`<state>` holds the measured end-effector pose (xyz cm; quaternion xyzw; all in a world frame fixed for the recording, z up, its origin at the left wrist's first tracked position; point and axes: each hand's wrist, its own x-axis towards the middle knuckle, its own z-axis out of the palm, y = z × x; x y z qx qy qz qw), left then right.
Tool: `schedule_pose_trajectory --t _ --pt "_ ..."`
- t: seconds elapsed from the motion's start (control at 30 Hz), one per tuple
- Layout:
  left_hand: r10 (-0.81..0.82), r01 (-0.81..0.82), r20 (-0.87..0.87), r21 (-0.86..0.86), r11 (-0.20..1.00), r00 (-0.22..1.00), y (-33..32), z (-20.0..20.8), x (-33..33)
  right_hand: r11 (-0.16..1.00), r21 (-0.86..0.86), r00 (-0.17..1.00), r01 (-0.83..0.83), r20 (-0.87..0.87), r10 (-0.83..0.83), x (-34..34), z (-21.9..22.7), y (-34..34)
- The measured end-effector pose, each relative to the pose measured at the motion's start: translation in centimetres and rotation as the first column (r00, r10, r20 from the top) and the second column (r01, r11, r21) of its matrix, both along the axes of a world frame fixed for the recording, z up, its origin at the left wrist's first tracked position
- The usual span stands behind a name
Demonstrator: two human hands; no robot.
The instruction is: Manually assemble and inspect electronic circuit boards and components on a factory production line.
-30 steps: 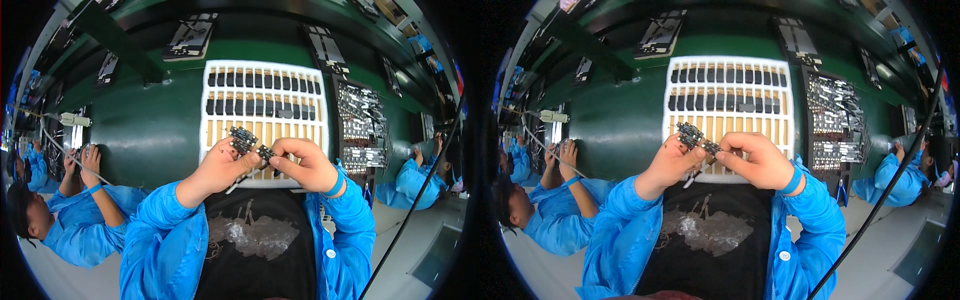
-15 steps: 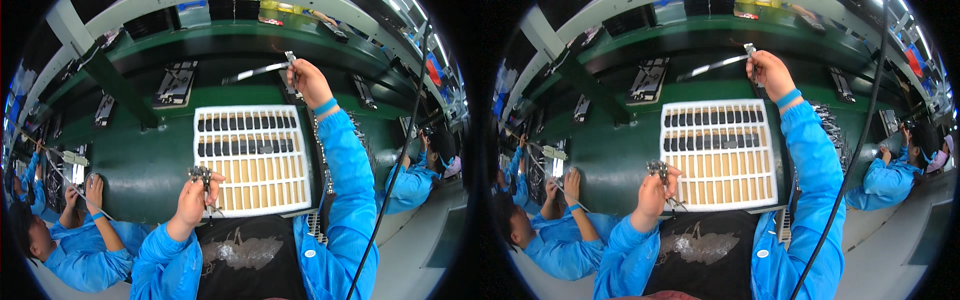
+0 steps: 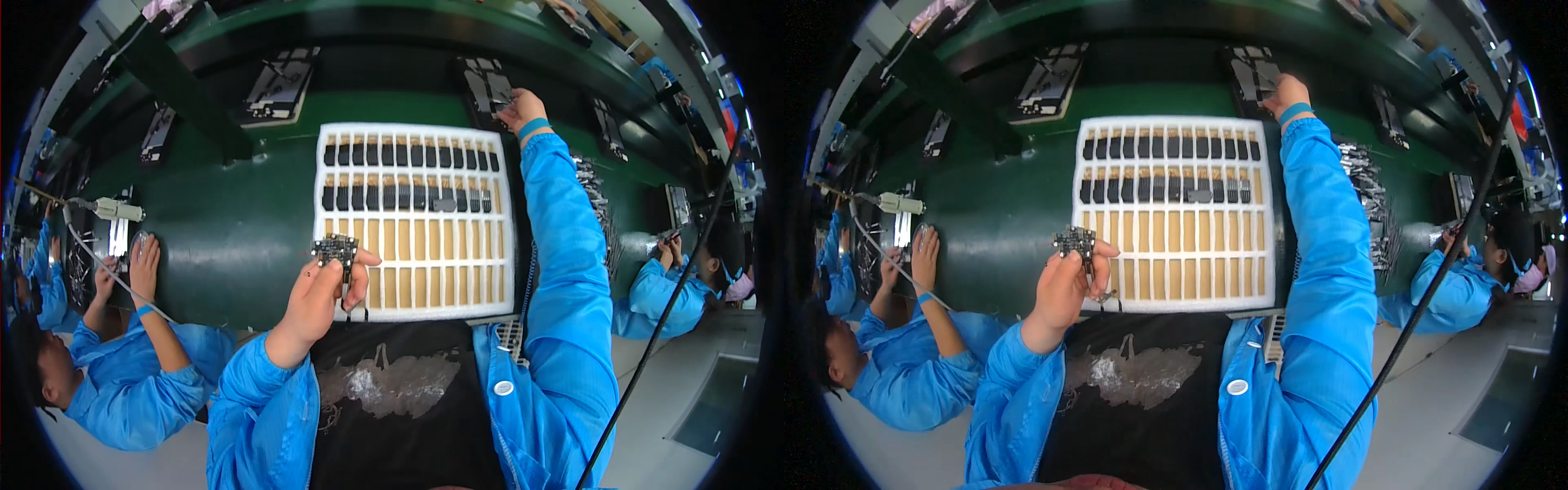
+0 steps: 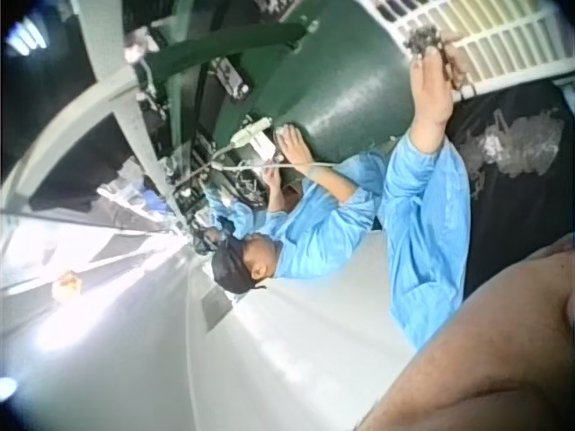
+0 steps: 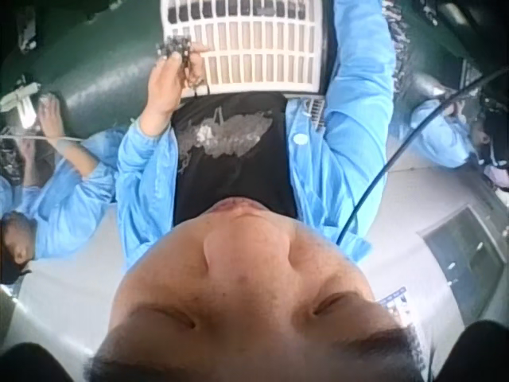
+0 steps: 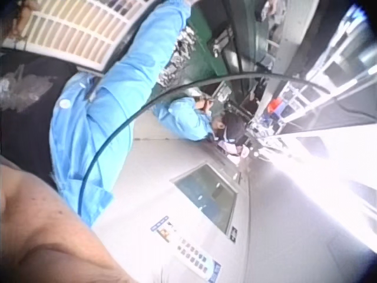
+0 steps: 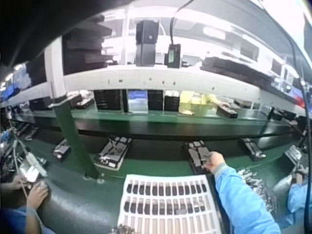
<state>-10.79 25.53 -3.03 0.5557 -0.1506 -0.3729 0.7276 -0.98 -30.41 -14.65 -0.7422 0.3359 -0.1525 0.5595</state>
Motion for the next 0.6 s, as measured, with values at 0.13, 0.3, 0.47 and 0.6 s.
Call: schedule_pose_trajectory --t 0.13,0.3,0.47,0.6 --pt "-0.200 0.197 -0.030 -0.078 0.977 0.979 -0.4 -0.2 1.5 0.981 -0.143 0.986 0.134 0.116 -0.117 -7.5 10.0 13.6" --pt "-0.207 0.205 -0.038 -0.063 0.977 0.978 -0.6 -0.2 1.4 0.555 -0.719 0.875 -0.418 -0.153 0.460 -13.8 12.0 25.2" --pt "-0.167 0.166 -0.013 -0.061 0.984 0.986 -0.9 -0.1 1.1 0.263 -0.838 0.829 -0.478 -0.331 0.451 -16.2 11.3 27.7" --pt "-0.171 0.168 -0.031 -0.076 0.983 0.985 -0.7 -0.2 1.1 0.212 -0.841 0.820 -0.497 -0.376 0.431 -16.4 10.4 27.9"
